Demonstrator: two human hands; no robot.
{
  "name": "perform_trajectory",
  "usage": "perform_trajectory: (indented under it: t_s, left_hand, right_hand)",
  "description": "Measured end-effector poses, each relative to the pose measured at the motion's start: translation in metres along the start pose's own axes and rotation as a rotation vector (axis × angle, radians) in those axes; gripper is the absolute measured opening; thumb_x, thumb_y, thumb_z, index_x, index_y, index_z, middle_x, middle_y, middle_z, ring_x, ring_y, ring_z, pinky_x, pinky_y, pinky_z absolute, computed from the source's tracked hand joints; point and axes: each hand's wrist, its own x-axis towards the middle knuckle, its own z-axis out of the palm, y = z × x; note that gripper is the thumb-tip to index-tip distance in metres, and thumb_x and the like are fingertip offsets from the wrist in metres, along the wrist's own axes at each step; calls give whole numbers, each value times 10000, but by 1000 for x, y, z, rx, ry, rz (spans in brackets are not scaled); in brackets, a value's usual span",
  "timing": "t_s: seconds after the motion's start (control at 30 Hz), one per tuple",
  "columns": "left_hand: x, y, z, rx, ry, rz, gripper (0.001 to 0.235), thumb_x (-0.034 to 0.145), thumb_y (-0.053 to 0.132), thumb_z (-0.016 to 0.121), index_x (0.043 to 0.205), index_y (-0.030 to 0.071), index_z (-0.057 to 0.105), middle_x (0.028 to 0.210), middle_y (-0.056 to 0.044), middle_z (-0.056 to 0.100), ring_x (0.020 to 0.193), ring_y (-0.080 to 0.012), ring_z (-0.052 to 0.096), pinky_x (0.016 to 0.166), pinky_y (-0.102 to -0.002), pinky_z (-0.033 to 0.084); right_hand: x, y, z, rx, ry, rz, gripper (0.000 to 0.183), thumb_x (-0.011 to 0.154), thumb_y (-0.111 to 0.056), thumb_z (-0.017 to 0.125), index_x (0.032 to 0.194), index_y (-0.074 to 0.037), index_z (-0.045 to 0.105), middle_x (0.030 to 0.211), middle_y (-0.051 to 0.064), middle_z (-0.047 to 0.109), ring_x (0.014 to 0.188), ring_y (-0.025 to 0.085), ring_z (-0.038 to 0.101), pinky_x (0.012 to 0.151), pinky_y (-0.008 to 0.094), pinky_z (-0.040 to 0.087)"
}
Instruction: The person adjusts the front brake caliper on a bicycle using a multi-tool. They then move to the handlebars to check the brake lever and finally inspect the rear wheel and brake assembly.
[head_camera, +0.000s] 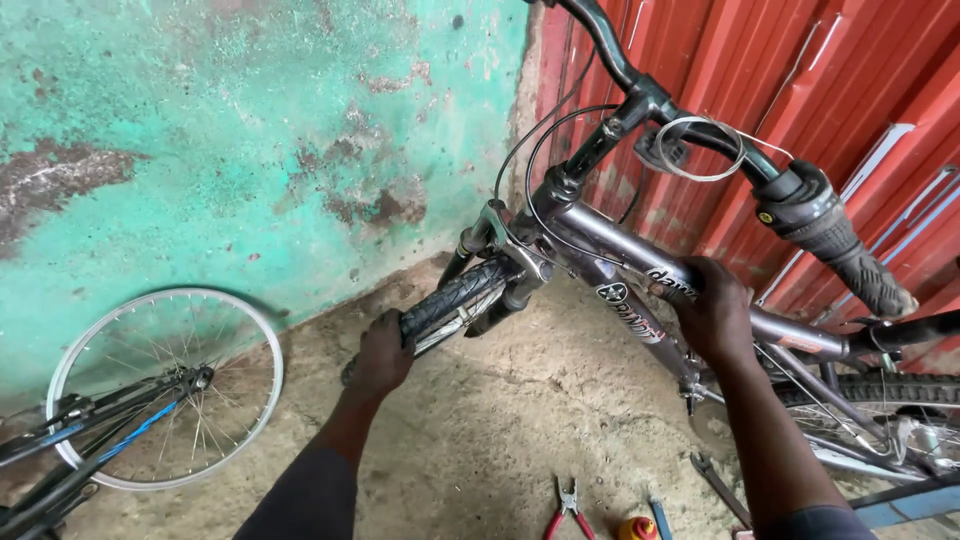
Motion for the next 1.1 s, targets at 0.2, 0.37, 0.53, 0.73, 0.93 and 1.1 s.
perform_trajectory:
  t_s: [0.2, 0.37, 0.53, 0.73, 0.93, 1.1]
  left_hand:
    - [-3, 39, -57, -109, 37, 81, 505, 893, 168, 639, 1338, -37, 518, 1067, -285, 634, 1040, -482, 661, 921, -634, 535]
    - [0, 55, -44, -6, 182, 11, 514, 895, 186, 733, 1346, 29, 540, 1178, -242, 591, 1177, -460, 572, 1004, -645, 464]
    - [6, 40, -21, 66, 396, -203, 687, 860, 428, 808, 1359, 75, 492, 1272, -207, 454, 1226, -425, 429, 1050, -586, 339]
    - [13, 15, -19, -165, 332, -16, 603, 925, 352, 745, 1376, 55, 476, 1243, -243, 473, 1207, -505, 462, 1034, -676, 334]
    - [27, 7, -42, -230, 294, 86, 539, 989, 341, 650, 1415, 79, 450, 1226, -254, 489, 1182, -520, 486, 997, -718, 345]
    - [64, -21, -55, -68, 224, 171, 491, 985, 390, 671, 1349, 103, 506, 1173, -209, 549, 1150, -498, 568, 975, -712, 412]
  right_hand:
    - [3, -7, -11, 28, 65, -89, 609, 839, -392, 883, 1215, 57, 716, 1010, 304, 676, 1012, 535, 658, 869, 546, 514]
    - [-1, -19, -19, 34, 80, -105, 561, 859, -392, 865, 1254, -16, 731, 1020, 262, 674, 1003, 514, 654, 883, 545, 503]
    - [-2, -34, -15, 42, 143, -114, 544, 875, -385, 870, 1277, -45, 731, 1053, 252, 666, 1012, 498, 634, 937, 521, 470]
    - [6, -40, -14, 146, 159, -97, 552, 846, -360, 901, 1253, -29, 729, 1020, 292, 656, 985, 542, 613, 907, 557, 461]
    - [16, -16, 7, 48, 227, -125, 517, 921, -459, 830, 1273, -101, 710, 1062, 203, 659, 996, 469, 599, 1010, 546, 338]
    - [23, -7, 15, 97, 189, -90, 448, 997, -520, 721, 1272, -169, 683, 1100, 128, 670, 1057, 386, 603, 1017, 503, 290]
